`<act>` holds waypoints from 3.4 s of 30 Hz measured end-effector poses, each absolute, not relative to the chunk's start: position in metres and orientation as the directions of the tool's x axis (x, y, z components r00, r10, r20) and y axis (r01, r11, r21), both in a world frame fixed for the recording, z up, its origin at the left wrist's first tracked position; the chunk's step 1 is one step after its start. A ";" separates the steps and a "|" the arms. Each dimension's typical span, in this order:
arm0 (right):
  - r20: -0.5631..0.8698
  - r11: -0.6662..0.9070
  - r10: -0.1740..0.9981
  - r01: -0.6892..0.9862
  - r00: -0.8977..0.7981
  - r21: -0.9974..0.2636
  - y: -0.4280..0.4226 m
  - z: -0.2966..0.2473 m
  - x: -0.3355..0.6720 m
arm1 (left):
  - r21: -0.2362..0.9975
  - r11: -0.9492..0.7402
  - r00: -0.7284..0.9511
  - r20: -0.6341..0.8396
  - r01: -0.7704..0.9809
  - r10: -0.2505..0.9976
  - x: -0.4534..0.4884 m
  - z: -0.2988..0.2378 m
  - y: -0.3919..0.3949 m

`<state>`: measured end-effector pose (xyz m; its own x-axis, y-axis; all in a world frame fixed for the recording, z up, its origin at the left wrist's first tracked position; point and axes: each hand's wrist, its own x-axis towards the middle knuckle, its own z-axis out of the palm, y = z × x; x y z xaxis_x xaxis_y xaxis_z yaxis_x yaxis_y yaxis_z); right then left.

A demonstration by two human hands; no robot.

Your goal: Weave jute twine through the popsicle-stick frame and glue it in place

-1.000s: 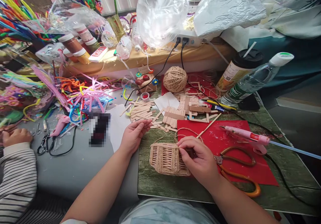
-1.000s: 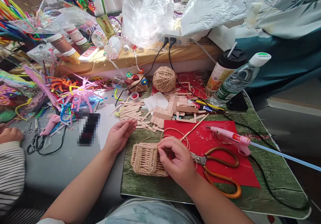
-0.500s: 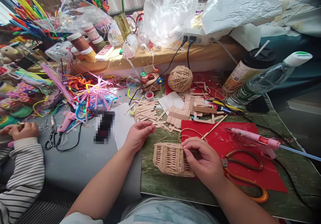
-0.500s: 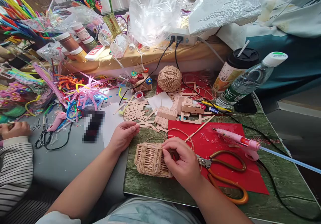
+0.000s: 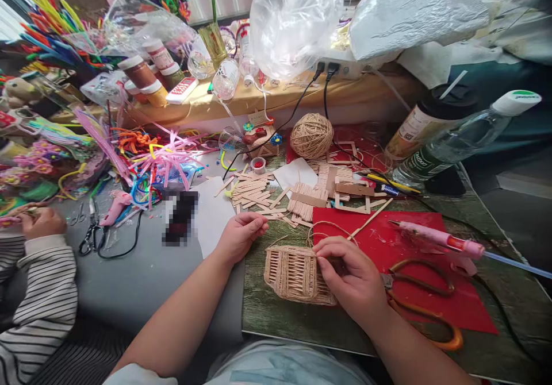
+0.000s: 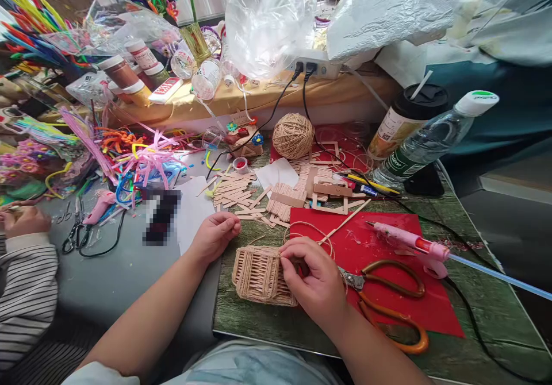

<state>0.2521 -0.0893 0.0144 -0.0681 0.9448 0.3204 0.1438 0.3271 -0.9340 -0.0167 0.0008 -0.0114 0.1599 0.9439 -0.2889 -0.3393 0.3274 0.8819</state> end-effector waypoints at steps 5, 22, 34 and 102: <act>0.323 0.330 0.944 0.138 -0.074 -0.934 -0.090 0.016 0.252 | 0.877 0.347 0.198 -0.295 -0.333 0.935 -0.017 -0.007 -0.001; 0.312 0.320 0.947 0.163 -0.074 -0.933 -0.089 0.017 0.253 | 0.906 0.303 0.236 -0.238 -0.294 0.942 -0.020 -0.012 -0.003; 0.327 0.333 0.943 0.174 -0.067 -0.927 -0.088 0.021 0.251 | 0.887 0.210 0.283 -0.095 -0.410 0.954 -0.018 -0.009 -0.001; 0.321 0.329 0.944 0.179 -0.074 -0.927 -0.089 0.018 0.253 | 0.959 0.116 0.162 -0.075 -0.260 0.984 -0.021 -0.015 -0.005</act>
